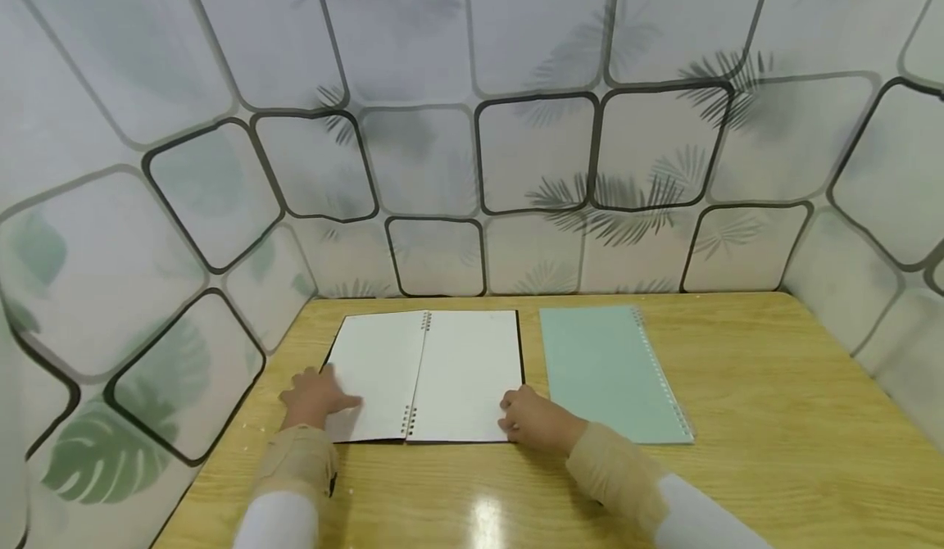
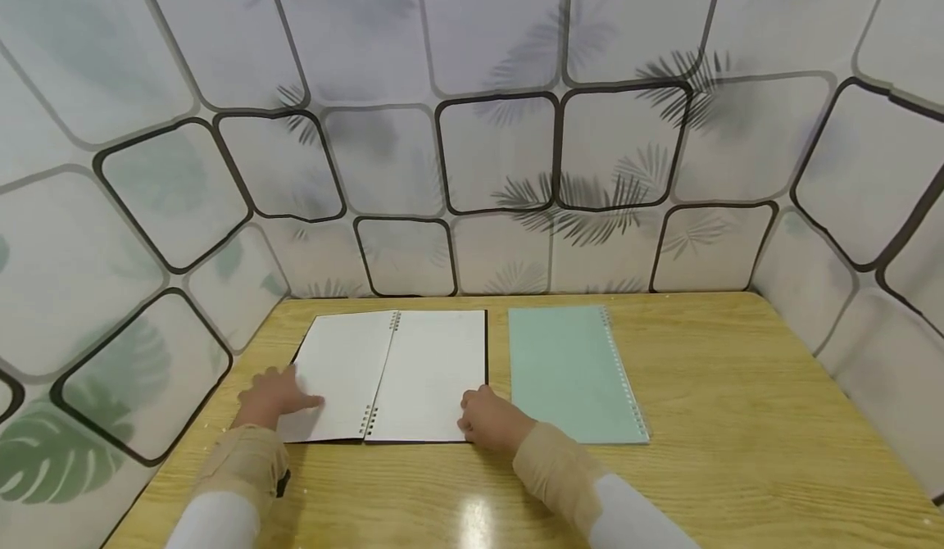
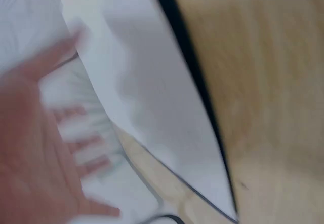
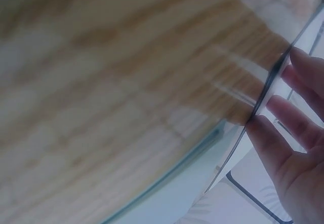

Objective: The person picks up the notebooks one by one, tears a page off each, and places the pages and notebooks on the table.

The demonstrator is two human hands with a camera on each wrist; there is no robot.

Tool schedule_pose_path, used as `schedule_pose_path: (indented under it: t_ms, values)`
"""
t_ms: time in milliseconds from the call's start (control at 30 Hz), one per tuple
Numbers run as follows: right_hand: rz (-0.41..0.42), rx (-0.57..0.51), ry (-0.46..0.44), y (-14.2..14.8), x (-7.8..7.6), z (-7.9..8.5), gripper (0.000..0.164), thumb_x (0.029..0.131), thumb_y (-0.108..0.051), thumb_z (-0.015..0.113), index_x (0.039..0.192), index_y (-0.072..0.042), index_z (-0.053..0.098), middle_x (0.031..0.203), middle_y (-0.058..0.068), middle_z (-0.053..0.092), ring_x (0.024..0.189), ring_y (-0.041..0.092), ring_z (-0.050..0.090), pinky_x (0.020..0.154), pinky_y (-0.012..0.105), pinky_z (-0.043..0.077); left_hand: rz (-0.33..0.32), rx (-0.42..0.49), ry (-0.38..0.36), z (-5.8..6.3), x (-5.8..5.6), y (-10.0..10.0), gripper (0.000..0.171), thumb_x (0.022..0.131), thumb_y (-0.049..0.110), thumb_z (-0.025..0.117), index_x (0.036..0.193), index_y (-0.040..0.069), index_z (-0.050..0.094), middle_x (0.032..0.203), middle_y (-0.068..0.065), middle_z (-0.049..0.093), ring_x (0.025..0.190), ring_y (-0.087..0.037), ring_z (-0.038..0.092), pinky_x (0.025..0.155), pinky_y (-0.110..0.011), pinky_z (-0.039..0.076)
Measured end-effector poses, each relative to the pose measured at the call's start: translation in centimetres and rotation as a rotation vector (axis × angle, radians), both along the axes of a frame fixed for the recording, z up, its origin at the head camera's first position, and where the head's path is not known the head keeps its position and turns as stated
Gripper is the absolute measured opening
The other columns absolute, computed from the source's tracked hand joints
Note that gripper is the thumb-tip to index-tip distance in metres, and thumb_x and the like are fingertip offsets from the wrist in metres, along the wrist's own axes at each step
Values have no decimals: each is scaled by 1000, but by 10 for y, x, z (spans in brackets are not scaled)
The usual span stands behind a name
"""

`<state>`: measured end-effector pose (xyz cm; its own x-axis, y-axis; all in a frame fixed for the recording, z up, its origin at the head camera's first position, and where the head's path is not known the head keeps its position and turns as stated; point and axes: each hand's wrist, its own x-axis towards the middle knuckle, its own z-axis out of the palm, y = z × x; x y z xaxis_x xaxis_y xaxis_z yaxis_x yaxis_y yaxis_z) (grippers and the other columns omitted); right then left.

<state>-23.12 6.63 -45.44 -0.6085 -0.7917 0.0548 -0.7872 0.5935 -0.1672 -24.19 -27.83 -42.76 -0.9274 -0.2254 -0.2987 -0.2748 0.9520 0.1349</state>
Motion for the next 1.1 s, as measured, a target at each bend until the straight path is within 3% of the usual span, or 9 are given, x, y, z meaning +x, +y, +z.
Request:
schedule_pose_path:
  t_ms: [100, 167, 267, 367, 567, 667, 800, 933, 1100]
  values:
    - [4, -8, -6, 0, 1, 0, 9, 83, -14, 67, 87, -13, 74, 102, 10, 64, 91, 24, 56, 82, 31, 47, -229, 83, -30, 1, -19, 26, 103, 71, 63, 65, 147, 11, 20, 152, -25, 13, 138, -50, 8, 96, -79, 9]
    - [3, -9, -9, 1, 1, -2, 8, 83, -13, 67, 87, -13, 74, 103, 10, 64, 92, 24, 56, 82, 31, 47, -351, 134, -85, 0, -30, 42, 108, 67, 66, 67, 149, 17, 17, 155, -20, 6, 140, -47, 2, 97, -78, 8]
    - [5, -13, -10, 1, 1, -3, 8, 83, -13, 67, 85, -13, 74, 103, 9, 64, 91, 24, 55, 82, 30, 47, -412, 180, -169, -2, -39, 57, 112, 63, 61, 74, 149, 18, 17, 155, -19, 5, 141, -45, 2, 105, -70, 11]
    - [8, -8, 1, 1, 1, -5, 7, 83, -15, 67, 84, -14, 74, 102, 8, 64, 90, 22, 56, 80, 28, 47, -395, 166, -232, -2, -42, 60, 114, 60, 52, 81, 148, 16, 19, 155, -18, 8, 141, -45, 4, 111, -62, 11]
    - [-42, 11, -26, 1, 0, -6, 9, 84, -19, 67, 85, -16, 75, 104, 4, 64, 89, 17, 54, 80, 26, 47, -384, 114, -277, -3, -49, 54, 118, 50, 52, 84, 147, 20, 25, 156, -13, 11, 142, -42, 7, 111, -61, 11]
    - [-47, 15, -26, 2, 0, -4, 9, 84, -19, 67, 85, -16, 75, 103, 4, 64, 88, 16, 54, 79, 25, 47, -334, 199, -239, -6, -57, 54, 97, 69, 44, 77, 147, 16, 25, 155, -19, 4, 141, -46, 2, 111, -62, 8]
    - [-44, 16, -35, 2, 0, -3, 9, 83, -19, 68, 84, -16, 76, 102, 4, 64, 87, 16, 54, 79, 25, 47, -214, 263, -136, -15, -59, 58, 66, 90, 30, 50, 147, 12, 22, 154, -21, -7, 139, -48, -7, 102, -74, -1]
    - [-52, 20, -39, 2, 0, -3, 9, 83, -19, 68, 83, -16, 76, 102, 3, 64, 87, 15, 53, 79, 24, 47, -170, 184, -98, -27, -54, 61, 60, 98, 37, 32, 149, 14, 11, 155, -16, -7, 140, -44, -10, 96, -78, -4]
    - [-38, 21, -22, 0, 0, 0, 9, 82, -16, 67, 83, -15, 76, 99, 4, 65, 83, 14, 53, 77, 23, 46, -170, 153, -62, -40, -51, 60, 67, 97, 47, 29, 150, 12, 5, 155, -16, -8, 141, -43, -11, 98, -77, -4]
